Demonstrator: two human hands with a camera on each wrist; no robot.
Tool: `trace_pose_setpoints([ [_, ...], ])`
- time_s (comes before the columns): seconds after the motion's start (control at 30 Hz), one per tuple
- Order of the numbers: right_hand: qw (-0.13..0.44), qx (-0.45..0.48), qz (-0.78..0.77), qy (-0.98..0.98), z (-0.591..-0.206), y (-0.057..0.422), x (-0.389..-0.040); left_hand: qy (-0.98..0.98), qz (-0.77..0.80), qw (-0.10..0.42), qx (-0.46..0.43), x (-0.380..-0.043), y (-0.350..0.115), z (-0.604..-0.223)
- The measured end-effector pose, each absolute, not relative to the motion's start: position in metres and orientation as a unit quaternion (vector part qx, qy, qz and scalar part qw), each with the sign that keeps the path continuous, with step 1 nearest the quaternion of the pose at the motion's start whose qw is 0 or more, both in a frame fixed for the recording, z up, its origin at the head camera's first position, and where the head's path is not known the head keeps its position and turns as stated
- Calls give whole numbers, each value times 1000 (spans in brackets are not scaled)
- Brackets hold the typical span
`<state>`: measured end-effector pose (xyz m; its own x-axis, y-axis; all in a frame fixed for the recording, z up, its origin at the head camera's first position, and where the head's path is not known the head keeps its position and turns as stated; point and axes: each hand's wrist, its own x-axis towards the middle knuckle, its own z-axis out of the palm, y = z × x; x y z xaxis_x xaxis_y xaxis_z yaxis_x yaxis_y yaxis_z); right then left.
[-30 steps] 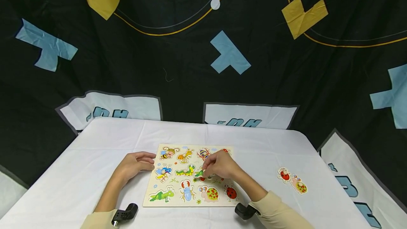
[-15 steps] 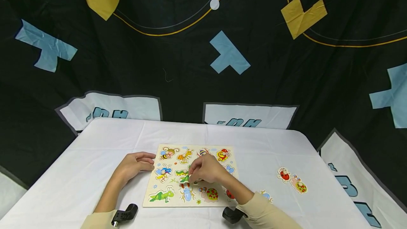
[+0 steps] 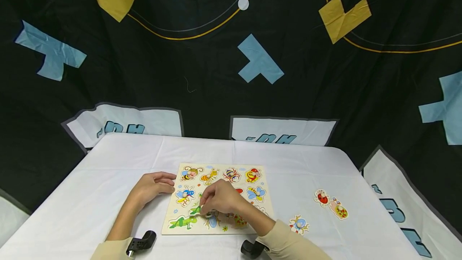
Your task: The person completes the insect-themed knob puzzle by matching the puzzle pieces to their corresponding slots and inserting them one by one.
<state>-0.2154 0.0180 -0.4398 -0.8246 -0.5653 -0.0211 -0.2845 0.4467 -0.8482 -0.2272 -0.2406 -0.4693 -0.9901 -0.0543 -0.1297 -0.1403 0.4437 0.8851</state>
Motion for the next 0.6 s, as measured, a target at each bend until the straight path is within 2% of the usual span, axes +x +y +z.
trace_pose_setpoints([
  [0.6, 176, -250, -456, 836, -442, -13, -200, 852, 519, 42, -53, -226, -240, -467],
])
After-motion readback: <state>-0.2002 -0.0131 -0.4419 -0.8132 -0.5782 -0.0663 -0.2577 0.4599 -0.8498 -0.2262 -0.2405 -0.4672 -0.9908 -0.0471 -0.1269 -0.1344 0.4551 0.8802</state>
